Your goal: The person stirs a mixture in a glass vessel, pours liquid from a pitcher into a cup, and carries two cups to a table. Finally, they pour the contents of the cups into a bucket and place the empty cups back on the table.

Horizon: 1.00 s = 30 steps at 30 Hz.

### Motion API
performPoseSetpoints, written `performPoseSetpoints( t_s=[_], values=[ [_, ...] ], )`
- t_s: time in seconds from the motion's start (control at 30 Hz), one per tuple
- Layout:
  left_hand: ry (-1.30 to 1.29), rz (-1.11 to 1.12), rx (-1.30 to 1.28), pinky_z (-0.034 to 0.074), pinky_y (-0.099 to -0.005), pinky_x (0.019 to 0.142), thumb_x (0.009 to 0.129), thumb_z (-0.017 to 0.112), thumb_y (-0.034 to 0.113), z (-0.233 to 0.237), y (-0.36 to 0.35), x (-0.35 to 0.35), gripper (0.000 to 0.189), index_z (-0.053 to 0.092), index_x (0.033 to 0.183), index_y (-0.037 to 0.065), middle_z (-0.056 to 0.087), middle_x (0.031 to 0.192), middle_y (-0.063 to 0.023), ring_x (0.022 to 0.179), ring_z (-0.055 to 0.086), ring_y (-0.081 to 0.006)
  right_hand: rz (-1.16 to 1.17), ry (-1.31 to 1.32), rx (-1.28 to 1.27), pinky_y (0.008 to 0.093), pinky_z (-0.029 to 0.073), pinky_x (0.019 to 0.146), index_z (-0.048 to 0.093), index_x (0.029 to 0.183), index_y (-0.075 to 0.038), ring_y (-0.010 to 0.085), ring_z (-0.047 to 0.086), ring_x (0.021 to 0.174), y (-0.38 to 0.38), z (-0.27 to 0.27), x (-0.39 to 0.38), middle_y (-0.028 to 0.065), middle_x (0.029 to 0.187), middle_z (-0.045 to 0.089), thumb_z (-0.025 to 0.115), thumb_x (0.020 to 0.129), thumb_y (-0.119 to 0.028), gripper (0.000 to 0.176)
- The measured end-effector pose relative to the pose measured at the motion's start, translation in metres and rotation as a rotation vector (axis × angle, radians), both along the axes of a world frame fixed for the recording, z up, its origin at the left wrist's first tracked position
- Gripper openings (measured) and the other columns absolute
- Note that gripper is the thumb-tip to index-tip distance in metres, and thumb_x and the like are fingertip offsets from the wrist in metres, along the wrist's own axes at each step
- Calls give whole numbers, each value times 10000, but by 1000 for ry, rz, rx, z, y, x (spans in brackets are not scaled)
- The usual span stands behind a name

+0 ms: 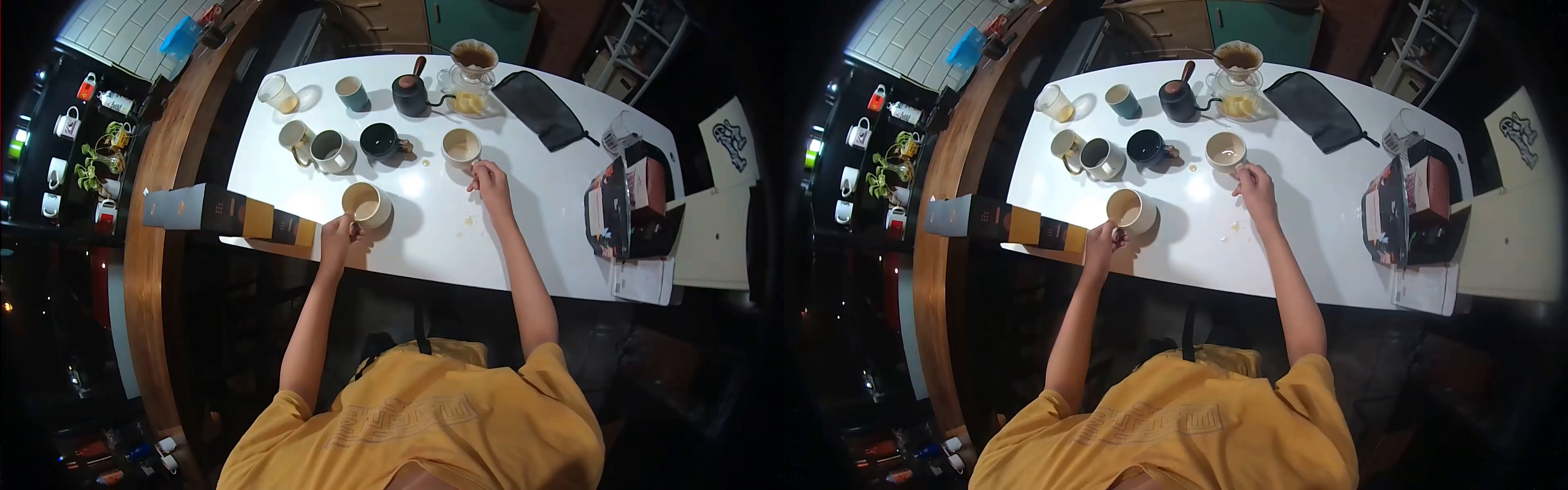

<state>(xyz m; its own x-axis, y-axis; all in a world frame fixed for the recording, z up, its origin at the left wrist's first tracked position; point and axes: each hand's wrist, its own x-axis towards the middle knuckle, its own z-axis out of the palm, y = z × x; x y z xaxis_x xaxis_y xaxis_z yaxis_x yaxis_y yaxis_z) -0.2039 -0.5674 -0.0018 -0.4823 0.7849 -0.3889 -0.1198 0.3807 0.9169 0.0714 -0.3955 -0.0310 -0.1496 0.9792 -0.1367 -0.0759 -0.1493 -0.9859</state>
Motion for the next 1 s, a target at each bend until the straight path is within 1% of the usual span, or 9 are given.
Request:
performPoseSetpoints(
  t_s=[0.07, 0.13, 0.3, 0.37, 0.47, 0.6, 0.67, 0.77, 1.0],
  values=[
    [-31, -9, -3, 494, -220, 618, 986, 505, 222, -10, 6, -4, 280, 630, 935, -23, 604, 738, -54, 663, 599, -100, 25, -14, -26, 230, 427, 559, 597, 875, -10, 70, 494, 600, 12, -1, 1, -5, 745, 520, 510, 954, -168, 197],
    [-55, -2, 9, 495, -223, 616, 987, 511, 231, -15, 11, -5, 286, 630, 936, -24, 604, 737, -55, 663, 600, -102, 78, 25, -58, 255, 507, 569, 614, 966, 45, 102, 559, 580, 21, -7, 2, 59, 801, 606, 567, 945, -197, 247],
    [-82, 35, 19, 508, -230, 627, 990, 520, 253, -18, 23, 2, 296, 630, 942, -17, 605, 746, -54, 667, 606, -110, 105, 61, -69, 253, 508, 562, 615, 958, 42, 86, 529, 561, 37, -14, 0, 49, 783, 598, 564, 942, -181, 229],
    [-95, 119, 28, 505, -250, 618, 983, 549, 259, -10, 28, 10, 322, 580, 769, 20, 553, 687, -34, 639, 602, -127, 114, 67, -75, 253, 509, 561, 616, 954, 40, 81, 519, 556, 41, -16, -1, 42, 769, 589, 561, 942, -175, 223],
    [-105, 89, 15, 528, -239, 662, 991, 542, 274, -20, 29, 3, 278, 626, 958, 11, 598, 759, -37, 680, 617, -115, 128, 90, -59, 251, 511, 561, 614, 929, 32, 73, 509, 549, 47, -21, -2, 28, 741, 564, 559, 943, -175, 215],
    [-102, 114, 30, 524, -235, 664, 981, 577, 301, -19, 30, 3, 296, 630, 896, 23, 576, 728, -20, 676, 609, -106, 163, 127, -55, 251, 504, 567, 607, 879, 19, 71, 507, 539, 51, -25, -4, 8, 684, 531, 563, 942, -183, 217],
    [10, 93, 42, 492, -222, 602, 950, 632, 344, -14, 31, 5, 396, 598, 730, 15, 529, 671, -11, 630, 589, -99, 179, 142, -40, 251, 498, 567, 605, 863, 15, 73, 506, 535, 53, -26, -4, 4, 667, 523, 566, 941, -188, 221],
    [110, 110, 14, 474, -224, 563, 931, 656, 371, -5, 34, 8, 427, 597, 707, 13, 534, 643, -11, 594, 570, -91, 190, 54, -74, 253, 484, 563, 604, 840, 1, 84, 528, 545, 53, -26, -6, 4, 647, 518, 573, 937, -202, 228],
    [504, 101, 35, 467, -270, 544, 891, 693, 416, -15, 30, -5, 478, 618, 807, -49, 540, 862, -90, 599, 557, -129, 91, -145, 19, 266, 475, 588, 584, 939, -38, 110, 574, 593, 43, -16, -1, 13, 701, 532, 651, 909, -272, 245]
  ],
)
